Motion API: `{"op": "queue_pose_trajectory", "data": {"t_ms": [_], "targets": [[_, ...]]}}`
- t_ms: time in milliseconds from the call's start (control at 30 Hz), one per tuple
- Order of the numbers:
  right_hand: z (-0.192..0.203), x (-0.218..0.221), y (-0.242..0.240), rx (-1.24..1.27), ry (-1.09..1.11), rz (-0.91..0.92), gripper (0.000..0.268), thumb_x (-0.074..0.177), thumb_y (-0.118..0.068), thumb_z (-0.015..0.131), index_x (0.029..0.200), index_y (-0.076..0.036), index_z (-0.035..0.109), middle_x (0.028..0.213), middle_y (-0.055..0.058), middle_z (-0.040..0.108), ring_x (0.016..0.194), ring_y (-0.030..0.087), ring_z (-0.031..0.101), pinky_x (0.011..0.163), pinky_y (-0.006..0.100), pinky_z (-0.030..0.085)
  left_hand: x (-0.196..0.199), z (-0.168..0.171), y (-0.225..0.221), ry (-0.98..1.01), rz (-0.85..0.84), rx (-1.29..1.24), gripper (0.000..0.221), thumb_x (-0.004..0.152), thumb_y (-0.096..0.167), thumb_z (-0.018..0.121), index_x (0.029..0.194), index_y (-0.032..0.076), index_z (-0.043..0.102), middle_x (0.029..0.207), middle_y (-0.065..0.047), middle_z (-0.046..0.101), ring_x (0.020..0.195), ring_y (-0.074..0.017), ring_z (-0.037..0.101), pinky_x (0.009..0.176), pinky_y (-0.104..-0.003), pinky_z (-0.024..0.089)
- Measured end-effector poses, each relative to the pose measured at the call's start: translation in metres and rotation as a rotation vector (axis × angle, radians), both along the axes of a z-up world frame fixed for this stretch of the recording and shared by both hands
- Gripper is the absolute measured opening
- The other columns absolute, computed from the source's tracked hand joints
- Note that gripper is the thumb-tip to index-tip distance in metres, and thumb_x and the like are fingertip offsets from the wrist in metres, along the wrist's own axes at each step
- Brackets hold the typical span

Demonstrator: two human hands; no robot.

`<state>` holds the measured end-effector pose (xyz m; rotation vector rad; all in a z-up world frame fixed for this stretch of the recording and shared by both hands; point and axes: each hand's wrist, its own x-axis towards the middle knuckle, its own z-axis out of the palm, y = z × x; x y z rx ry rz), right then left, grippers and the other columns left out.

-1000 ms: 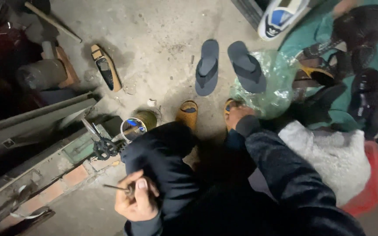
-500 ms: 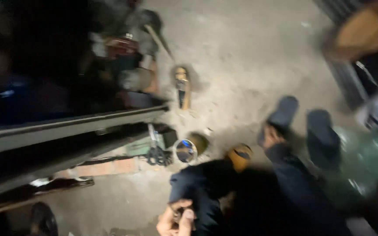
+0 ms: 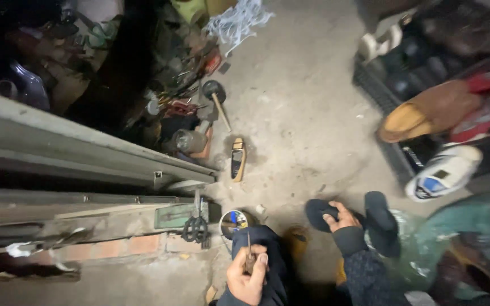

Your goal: Repairing a flip-flop by sewing the strap to the sole using a hand tool.

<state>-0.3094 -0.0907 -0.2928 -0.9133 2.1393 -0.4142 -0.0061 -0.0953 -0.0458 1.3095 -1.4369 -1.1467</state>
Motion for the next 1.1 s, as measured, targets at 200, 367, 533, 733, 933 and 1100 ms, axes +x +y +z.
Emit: {"op": "queue_pose_trajectory", "data": {"t_ms": [200,367,533,733,933,1100], "targets": [[0.167,0.039,0.046,-0.249,-0.312,-0.336,0.060,0.081,-0.030,0.080,0.139,-0.030,0.063,0.109,0.013,0.067,0.091,0.027,0.074,0.066,0.043,0.068,-0.006,0.020,-0.003,0.067,-0.168,0.155,0.014,0.095,0.018,0.067,0.086,0.009,0.071,0.058,-0.004,0.065,0.035,-0.0116,0.053,0.038,-0.026,0.045],[0.281,0.095,0.099,-0.285,0.184,-0.188,0.054,0.080,-0.055,0.073,0.131,-0.039,0.069,0.121,-0.009,0.075,0.073,0.020,0.070,0.079,0.036,0.057,-0.015,0.025,0.006,-0.013,-0.416,0.250,0.058,0.087,0.038,0.081,0.137,0.012,0.068,0.058,0.000,0.040,0.057,-0.0066,0.040,0.060,-0.038,0.036],[0.266,0.117,0.150,-0.588,0.541,-0.031,0.052,0.087,-0.058,0.069,0.133,-0.034,0.064,0.099,-0.009,0.072,0.072,0.023,0.066,0.056,0.047,0.051,-0.018,0.036,0.035,-0.025,-0.511,0.228,0.042,0.087,0.045,0.079,0.118,0.019,0.068,0.063,-0.001,0.045,0.058,-0.0146,0.046,0.063,-0.044,0.040],[0.313,0.142,0.164,-0.853,0.929,0.004,0.027,0.086,-0.050,0.077,0.098,-0.025,0.078,0.097,0.004,0.068,0.082,0.024,0.067,0.052,0.038,0.050,-0.010,0.052,0.050,-0.015,-0.533,0.104,0.030,0.092,0.046,0.074,0.096,0.017,0.073,0.059,-0.002,0.035,0.053,-0.0158,0.035,0.060,-0.043,0.034],[0.317,0.132,0.168,-0.882,0.519,0.061,0.022,0.089,-0.032,0.074,0.079,-0.015,0.065,0.085,-0.001,0.064,0.083,0.025,0.058,0.075,0.039,0.050,-0.001,0.069,0.052,-0.030,-0.676,0.031,0.044,0.092,0.044,0.073,0.123,0.013,0.074,0.053,0.000,0.039,0.047,-0.0145,0.037,0.051,-0.044,0.040],[0.321,0.127,0.168,-0.830,0.238,-0.048,0.018,0.089,-0.030,0.074,0.090,-0.013,0.073,0.087,0.002,0.072,0.087,0.022,0.068,0.083,0.039,0.053,-0.003,0.081,0.052,-0.108,-0.673,-0.001,0.043,0.091,0.041,0.075,0.121,0.009,0.076,0.052,0.004,0.033,0.050,-0.0059,0.030,0.050,-0.035,0.030]]}}
